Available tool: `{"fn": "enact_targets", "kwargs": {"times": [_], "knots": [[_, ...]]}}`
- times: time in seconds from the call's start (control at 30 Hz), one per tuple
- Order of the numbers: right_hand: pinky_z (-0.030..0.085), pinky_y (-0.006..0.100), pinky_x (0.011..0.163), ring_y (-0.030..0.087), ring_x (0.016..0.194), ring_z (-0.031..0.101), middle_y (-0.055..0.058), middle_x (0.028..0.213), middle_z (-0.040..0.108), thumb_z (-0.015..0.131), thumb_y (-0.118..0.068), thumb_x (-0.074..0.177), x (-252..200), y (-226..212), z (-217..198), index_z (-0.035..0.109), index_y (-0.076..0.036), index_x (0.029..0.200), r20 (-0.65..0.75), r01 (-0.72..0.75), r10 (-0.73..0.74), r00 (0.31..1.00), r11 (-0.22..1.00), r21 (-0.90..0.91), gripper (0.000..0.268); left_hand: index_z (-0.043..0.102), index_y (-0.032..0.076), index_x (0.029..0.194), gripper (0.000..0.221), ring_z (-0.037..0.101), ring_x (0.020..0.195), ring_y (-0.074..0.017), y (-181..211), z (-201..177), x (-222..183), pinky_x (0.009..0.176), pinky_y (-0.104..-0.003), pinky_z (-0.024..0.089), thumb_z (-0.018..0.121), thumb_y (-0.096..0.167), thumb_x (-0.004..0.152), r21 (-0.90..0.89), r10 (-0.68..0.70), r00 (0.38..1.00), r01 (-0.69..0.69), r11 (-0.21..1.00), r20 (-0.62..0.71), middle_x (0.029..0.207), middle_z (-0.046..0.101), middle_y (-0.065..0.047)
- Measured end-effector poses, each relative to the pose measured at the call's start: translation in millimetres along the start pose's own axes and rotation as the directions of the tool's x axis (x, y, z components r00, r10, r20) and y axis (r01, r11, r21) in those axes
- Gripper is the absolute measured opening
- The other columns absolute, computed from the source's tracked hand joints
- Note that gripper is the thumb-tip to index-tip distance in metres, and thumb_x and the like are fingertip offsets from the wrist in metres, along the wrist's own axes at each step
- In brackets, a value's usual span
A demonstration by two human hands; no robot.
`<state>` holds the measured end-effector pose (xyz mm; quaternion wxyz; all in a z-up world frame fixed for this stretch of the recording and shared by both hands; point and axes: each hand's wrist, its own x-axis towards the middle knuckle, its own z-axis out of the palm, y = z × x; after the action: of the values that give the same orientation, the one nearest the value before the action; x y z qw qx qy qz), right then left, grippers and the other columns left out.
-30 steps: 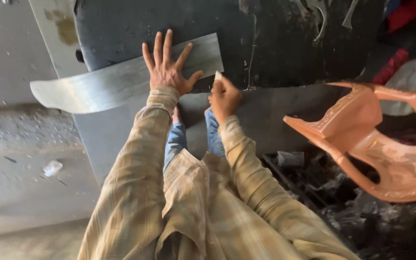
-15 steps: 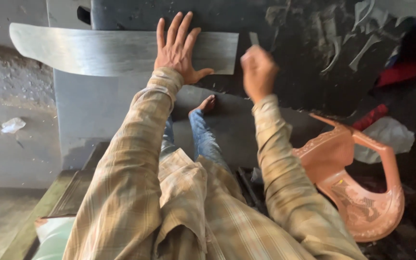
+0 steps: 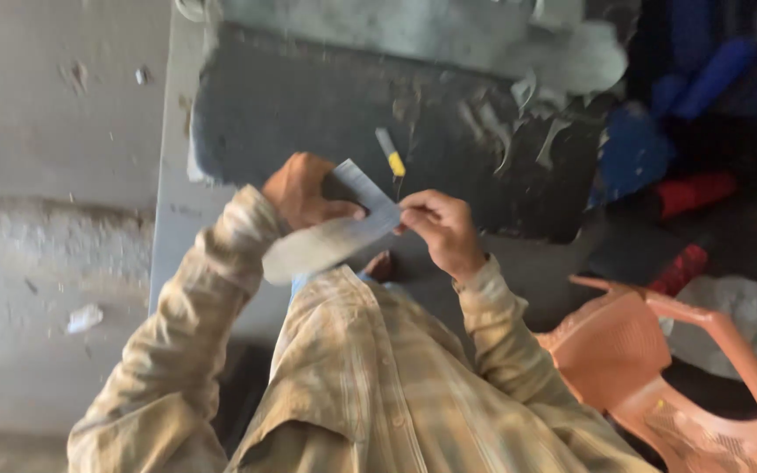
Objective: Measure and cut grey adhesive material to fit body panels.
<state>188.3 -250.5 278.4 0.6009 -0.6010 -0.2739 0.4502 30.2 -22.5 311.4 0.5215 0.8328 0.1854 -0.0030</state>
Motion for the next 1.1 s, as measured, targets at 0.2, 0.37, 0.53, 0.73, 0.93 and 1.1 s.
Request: {"fn": "enact_targets", "kwargs": {"times": [0.2,0.37,0.53,0.73,0.93,1.1], "knots": [[0.058,0.033,0.081,0.029,0.091,0.073,0.018,0.104,0.073,0.076,-0.005,0.099,-7,-98,32,0.065,0.004,0.124,-0.090,0.396,-0.793,0.602,0.395,-0.829,0.029,0.079,0.000,0.098,0.022,0.072,0.073,-0.0092,86,-3,5,0.067,-0.029,0.059,0.081,0.017,0.084,-0.408,0.010,0.982,-0.088,0.909,-0.190,0.085,0.080,-0.010],[0.056,0.040,0.088,0.037,0.104,0.068,0.023,0.117,0.067,0.082,-0.015,0.093,3,-123,50,0.052,0.011,0.140,-0.057,0.322,-0.855,0.516,0.256,-0.911,0.061,0.078,-0.002,0.104,0.016,0.070,0.082,-0.0090,85,-13,24,0.074,-0.028,0.058,0.076,0.010,0.092,-0.613,0.170,0.968,-0.250,0.750,-0.186,0.092,0.080,-0.008],[0.056,0.041,0.088,0.036,0.104,0.067,0.023,0.119,0.067,0.082,-0.016,0.093,22,-138,53,0.053,0.011,0.141,-0.091,0.316,-0.824,0.559,0.314,-0.895,0.062,0.077,-0.003,0.106,0.017,0.071,0.085,-0.0114,72,-32,46,0.078,-0.028,0.059,0.075,0.007,0.093,-0.739,0.225,0.966,-0.242,0.628,-0.125,0.096,0.079,-0.008],[0.054,0.040,0.080,0.034,0.090,0.067,0.019,0.103,0.066,0.077,-0.012,0.096,51,-129,61,0.061,0.005,0.130,-0.115,0.358,-0.802,0.587,0.384,-0.851,0.041,0.076,-0.004,0.109,0.017,0.072,0.088,-0.0121,55,-53,72,0.082,-0.029,0.059,0.074,0.005,0.094,-0.781,0.283,0.954,-0.251,0.572,-0.100,0.100,0.079,-0.009],[0.055,0.036,0.078,0.031,0.090,0.070,0.016,0.100,0.069,0.078,-0.011,0.098,76,-141,65,0.066,0.000,0.115,-0.217,0.289,-0.775,0.593,0.457,-0.841,0.024,0.076,-0.004,0.105,0.014,0.070,0.086,-0.0103,44,-63,102,0.079,-0.028,0.058,0.074,0.006,0.095,-0.752,0.337,0.936,-0.297,0.589,-0.106,0.097,0.078,-0.009],[0.051,0.047,0.103,0.041,0.121,0.061,0.024,0.130,0.062,0.081,-0.018,0.092,88,-175,69,0.059,0.009,0.131,0.073,0.231,-0.861,0.503,0.052,-0.972,0.052,0.073,-0.003,0.112,0.020,0.068,0.090,-0.0093,47,-72,102,0.083,-0.029,0.057,0.076,0.006,0.095,-0.662,0.281,0.929,-0.370,0.652,-0.242,0.101,0.078,-0.008]]}}
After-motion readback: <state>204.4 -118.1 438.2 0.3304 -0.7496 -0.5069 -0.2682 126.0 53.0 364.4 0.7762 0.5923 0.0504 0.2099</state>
